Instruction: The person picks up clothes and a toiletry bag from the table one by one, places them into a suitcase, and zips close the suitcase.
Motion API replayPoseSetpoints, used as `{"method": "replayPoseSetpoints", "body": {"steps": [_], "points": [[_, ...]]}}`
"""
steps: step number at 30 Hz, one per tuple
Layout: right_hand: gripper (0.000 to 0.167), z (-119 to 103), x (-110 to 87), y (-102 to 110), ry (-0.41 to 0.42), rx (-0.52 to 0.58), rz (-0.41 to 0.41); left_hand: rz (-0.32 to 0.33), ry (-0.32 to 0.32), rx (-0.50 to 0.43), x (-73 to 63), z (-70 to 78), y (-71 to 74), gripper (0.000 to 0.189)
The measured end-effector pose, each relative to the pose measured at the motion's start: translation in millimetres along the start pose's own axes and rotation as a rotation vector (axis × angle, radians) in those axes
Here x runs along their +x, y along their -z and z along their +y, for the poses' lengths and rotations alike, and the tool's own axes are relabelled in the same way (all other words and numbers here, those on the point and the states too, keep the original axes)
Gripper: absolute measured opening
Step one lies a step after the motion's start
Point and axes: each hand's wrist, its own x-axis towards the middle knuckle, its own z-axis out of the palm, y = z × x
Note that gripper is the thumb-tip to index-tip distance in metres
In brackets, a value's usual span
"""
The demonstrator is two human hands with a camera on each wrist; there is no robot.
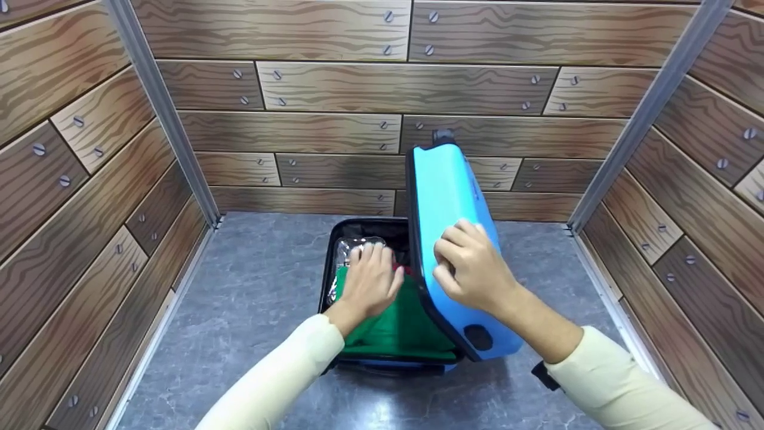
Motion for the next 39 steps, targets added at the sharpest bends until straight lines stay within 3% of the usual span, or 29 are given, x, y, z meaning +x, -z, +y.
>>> {"method": "replayPoseSetpoints", "body": {"steps": [4,8,15,17,19,22,31,35,39], "points": [[0.012,-2,-2.8,-4,0.099,0.052,0.044,0.095,0.007,0.011,10.5,-3.4,6.5,0.022],[0.014,-1,-10.6,-8,0.161,0.088,0.027,0.137,0.019,0.028,10.1,-16.5,9.0,0.023],[0.018,11,-44.7,-20,0.126,0.055,-0.114,0.148,0.222,0.091,1.3,-51.7,9.6,0.017],[0.020,15,-54.4,-21,0.114,0.049,-0.128,0.138,0.229,0.095,-0.3,-60.4,12.0,0.018],[0.021,19,-62.5,-22,0.095,0.045,-0.137,0.132,0.192,0.070,-1.5,-67.9,14.9,0.018],[0.022,24,-72.4,-22,0.066,0.034,-0.156,0.116,0.084,0.064,-3.7,-77.3,20.5,0.018],[0.024,40,-102.4,-16,-0.098,0.001,-0.272,0.056,-0.150,0.220,-9.4,-101.9,28.0,0.012],[0.024,51,-118.1,-15,-0.187,-0.003,-0.314,0.044,-0.219,0.277,-18.9,-112.3,23.7,0.015],[0.016,61,-135.5,-19,-0.283,0.011,-0.350,-0.012,-0.242,0.302,-31.5,-120.1,17.0,0.015]]}}
